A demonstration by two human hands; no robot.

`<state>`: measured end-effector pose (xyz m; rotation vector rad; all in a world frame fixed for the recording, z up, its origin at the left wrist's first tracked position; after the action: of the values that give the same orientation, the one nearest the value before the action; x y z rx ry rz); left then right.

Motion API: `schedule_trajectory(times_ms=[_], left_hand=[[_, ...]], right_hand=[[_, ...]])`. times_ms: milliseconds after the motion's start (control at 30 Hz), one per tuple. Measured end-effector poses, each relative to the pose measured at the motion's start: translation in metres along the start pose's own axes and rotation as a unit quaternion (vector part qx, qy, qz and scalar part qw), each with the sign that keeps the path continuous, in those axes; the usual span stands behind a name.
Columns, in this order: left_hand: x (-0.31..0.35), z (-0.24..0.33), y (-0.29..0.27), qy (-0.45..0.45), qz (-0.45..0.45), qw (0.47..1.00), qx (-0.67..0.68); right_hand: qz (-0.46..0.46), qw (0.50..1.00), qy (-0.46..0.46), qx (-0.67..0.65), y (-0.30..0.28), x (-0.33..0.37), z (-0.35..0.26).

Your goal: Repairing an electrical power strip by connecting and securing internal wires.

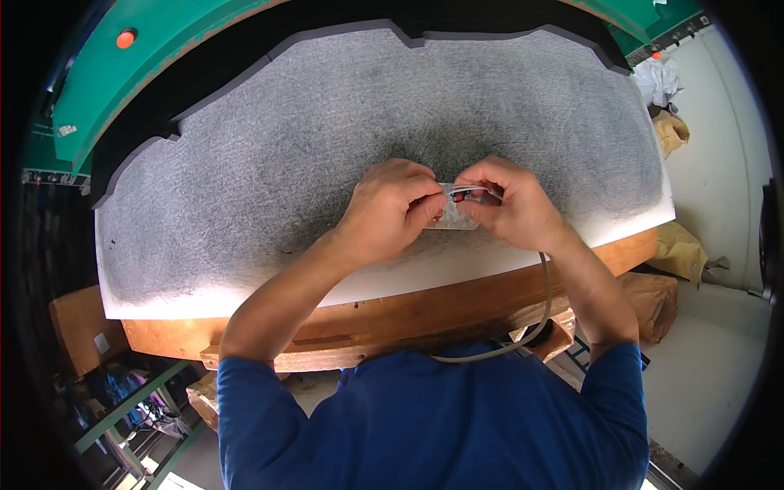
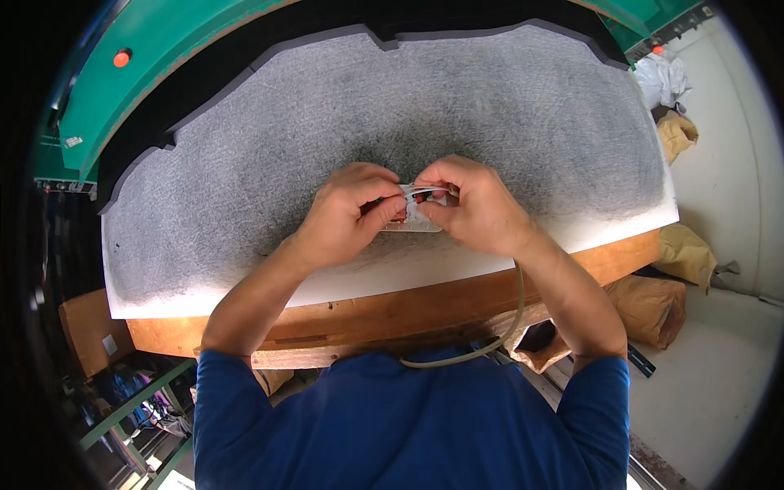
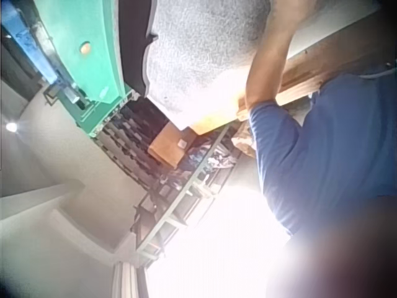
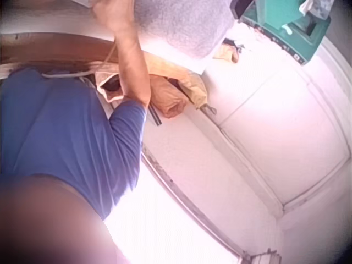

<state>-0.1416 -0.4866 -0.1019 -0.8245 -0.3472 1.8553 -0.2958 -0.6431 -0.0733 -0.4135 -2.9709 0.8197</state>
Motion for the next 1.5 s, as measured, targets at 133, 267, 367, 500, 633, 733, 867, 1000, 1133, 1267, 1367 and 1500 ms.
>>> schedule_trajectory(times_ms=[133,267,367,500,633,733,867,1000,1133,1267,1367,1500], left_hand=[[-0.001,0.001,0.004,-0.032,0.016,0.999,-0.023],[-0.001,0.001,0.007,-0.046,0.016,0.999,-0.019],[-0.001,0.005,0.008,-0.044,0.032,0.997,-0.054],[-0.003,0.005,0.012,-0.032,0.073,0.995,-0.057],[-0.005,0.013,0.011,0.020,0.063,0.996,-0.057],[-0.008,0.020,0.012,0.040,0.071,0.989,-0.125],[-0.005,0.015,0.023,0.027,0.067,0.988,-0.134],[-0.004,0.013,0.020,0.001,0.061,0.998,0.003],[-0.005,0.013,0.019,0.028,0.060,0.998,0.026],[-0.003,0.010,0.022,0.038,0.073,0.996,0.040],[-0.004,0.009,0.022,0.033,0.065,0.997,0.022],[-0.004,0.009,0.022,0.065,0.082,0.995,0.003]], right_hand=[[-0.038,0.990,0.083,-0.107,-0.012,-0.006,0.001],[-0.035,0.985,0.104,-0.137,-0.014,-0.009,0.006],[-0.031,0.982,0.148,-0.113,-0.013,-0.012,-0.002],[-0.008,0.968,0.216,-0.124,-0.009,-0.015,-0.003],[0.006,0.982,0.167,-0.088,-0.009,-0.015,0.002],[-0.009,0.977,0.191,-0.089,-0.010,-0.016,0.002],[-0.029,0.971,0.215,-0.095,-0.012,-0.016,-0.001],[-0.022,0.972,0.205,-0.111,-0.015,-0.013,-0.001],[0.010,0.969,0.210,-0.126,-0.016,-0.008,-0.003],[-0.012,0.972,0.222,-0.075,-0.016,-0.004,-0.006],[-0.028,0.966,0.247,-0.072,-0.018,0.001,-0.012],[-0.026,0.957,0.262,-0.125,-0.012,0.014,-0.014]])
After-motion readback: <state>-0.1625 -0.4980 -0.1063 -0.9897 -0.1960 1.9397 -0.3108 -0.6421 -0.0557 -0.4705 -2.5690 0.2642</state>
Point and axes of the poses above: each hand's wrist, its own x-axis away from the middle knuckle, its own y-axis out of the palm, z = x × y, the point moved 1 cm from there along -x, towards the middle knuckle, and after that the axes turned 3 degrees about -y, right-handed, at the moved point
